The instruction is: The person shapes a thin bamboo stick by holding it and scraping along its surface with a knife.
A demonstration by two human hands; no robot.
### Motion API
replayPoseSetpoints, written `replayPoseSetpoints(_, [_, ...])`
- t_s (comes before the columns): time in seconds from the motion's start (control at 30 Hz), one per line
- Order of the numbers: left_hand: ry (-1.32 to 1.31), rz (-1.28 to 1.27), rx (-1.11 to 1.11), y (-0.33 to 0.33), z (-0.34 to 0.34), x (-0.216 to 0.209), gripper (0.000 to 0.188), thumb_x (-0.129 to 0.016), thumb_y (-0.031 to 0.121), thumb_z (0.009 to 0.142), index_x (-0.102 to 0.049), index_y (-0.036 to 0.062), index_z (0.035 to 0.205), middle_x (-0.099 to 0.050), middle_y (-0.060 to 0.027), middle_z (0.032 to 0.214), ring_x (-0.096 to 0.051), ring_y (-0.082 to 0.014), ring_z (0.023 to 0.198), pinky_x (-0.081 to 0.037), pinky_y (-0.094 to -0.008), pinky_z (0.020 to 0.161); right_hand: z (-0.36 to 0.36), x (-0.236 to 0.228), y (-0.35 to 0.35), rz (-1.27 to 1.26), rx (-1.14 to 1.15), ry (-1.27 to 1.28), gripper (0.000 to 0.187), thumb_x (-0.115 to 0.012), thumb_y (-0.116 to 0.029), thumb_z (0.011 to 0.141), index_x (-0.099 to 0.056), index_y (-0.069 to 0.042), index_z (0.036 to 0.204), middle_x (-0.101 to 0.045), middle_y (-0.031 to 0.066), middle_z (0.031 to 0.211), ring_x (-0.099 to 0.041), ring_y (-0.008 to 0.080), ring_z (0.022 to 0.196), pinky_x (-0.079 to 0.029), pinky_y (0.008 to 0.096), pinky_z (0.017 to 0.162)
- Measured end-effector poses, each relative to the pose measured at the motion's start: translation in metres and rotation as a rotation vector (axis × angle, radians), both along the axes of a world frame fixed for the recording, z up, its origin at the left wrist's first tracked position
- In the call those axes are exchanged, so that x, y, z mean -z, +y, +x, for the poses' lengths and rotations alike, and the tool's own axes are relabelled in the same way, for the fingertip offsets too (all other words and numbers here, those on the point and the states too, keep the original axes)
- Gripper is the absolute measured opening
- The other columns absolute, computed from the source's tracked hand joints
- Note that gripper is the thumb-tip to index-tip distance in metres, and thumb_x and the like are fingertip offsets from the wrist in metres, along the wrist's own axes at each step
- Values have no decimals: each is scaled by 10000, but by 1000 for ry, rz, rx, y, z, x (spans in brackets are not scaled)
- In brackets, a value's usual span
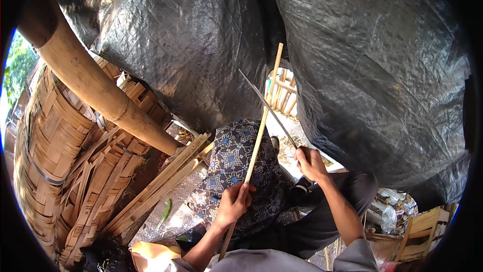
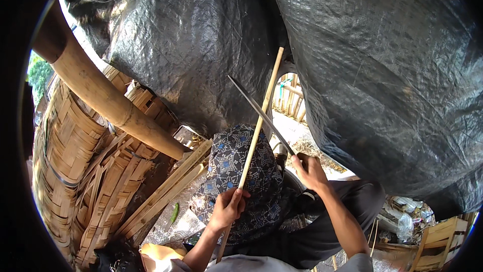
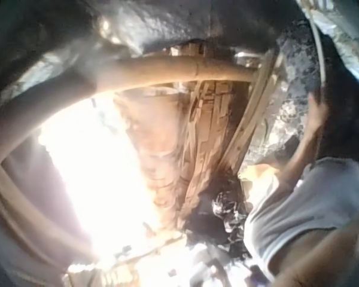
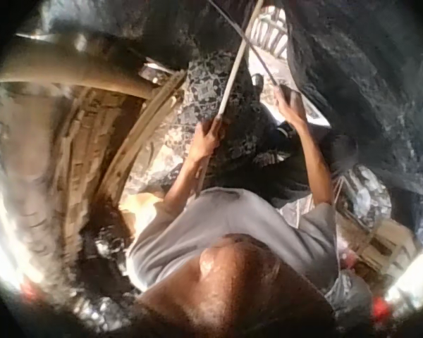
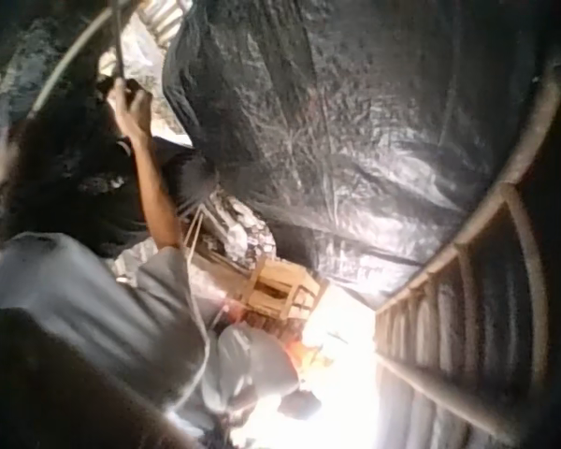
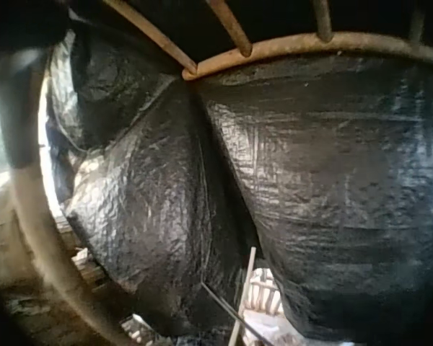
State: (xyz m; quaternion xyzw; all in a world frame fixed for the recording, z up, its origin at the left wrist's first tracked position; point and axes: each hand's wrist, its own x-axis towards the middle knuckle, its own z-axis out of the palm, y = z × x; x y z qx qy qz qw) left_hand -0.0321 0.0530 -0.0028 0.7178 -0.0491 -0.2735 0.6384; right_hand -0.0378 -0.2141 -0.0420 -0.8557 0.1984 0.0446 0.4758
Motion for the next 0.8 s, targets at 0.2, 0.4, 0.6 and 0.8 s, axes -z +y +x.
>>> replayPoseSetpoints(0.2, [117, -150, 7, 3, -5, 15, 212, -412, 146, 945, -501, -25, 1036, -572, -68, 662, -494, -99, 464, -396, -219, 438, -27, 1, 17, 47, -71, -134, 365, -517, -357, 883, -582, -15, 774, -567, 108, 578, -565, 257, 534, -433, 370, 546])
replayPoseSetpoints(0.4, [288, -383, -80, 2, -23, 10, 241, -393, 20, 878, -489, -62, 1083, -596, -136, 836, -514, -131, 506, -439, -232, 493, -37, 1, 31, 5, -97, -124, 392, -534, -388, 871, -608, -4, 852, -594, 127, 617, -591, 295, 578, -457, 371, 579])
replayPoseSetpoints(0.6, [426, -416, -165, -7, -18, 12, 275, -431, 101, 941, -495, -41, 1166, -512, -45, 759, -344, -56, 504, -300, -201, 461, -65, 10, 63, -73, -187, -311, 360, -598, -345, 831, -581, 12, 869, -583, 177, 576, -610, 355, 567, -479, 401, 532])
replayPoseSetpoints(0.8, [329, -388, -211, -13, -6, 0, 184, -478, 149, 943, -566, 6, 867, -434, 18, 646, -292, -35, 446, -243, -205, 403, -54, -8, 82, -214, -345, -361, 408, -610, -440, 800, -569, -42, 881, -583, 140, 558, -606, 355, 545, -486, 414, 501])
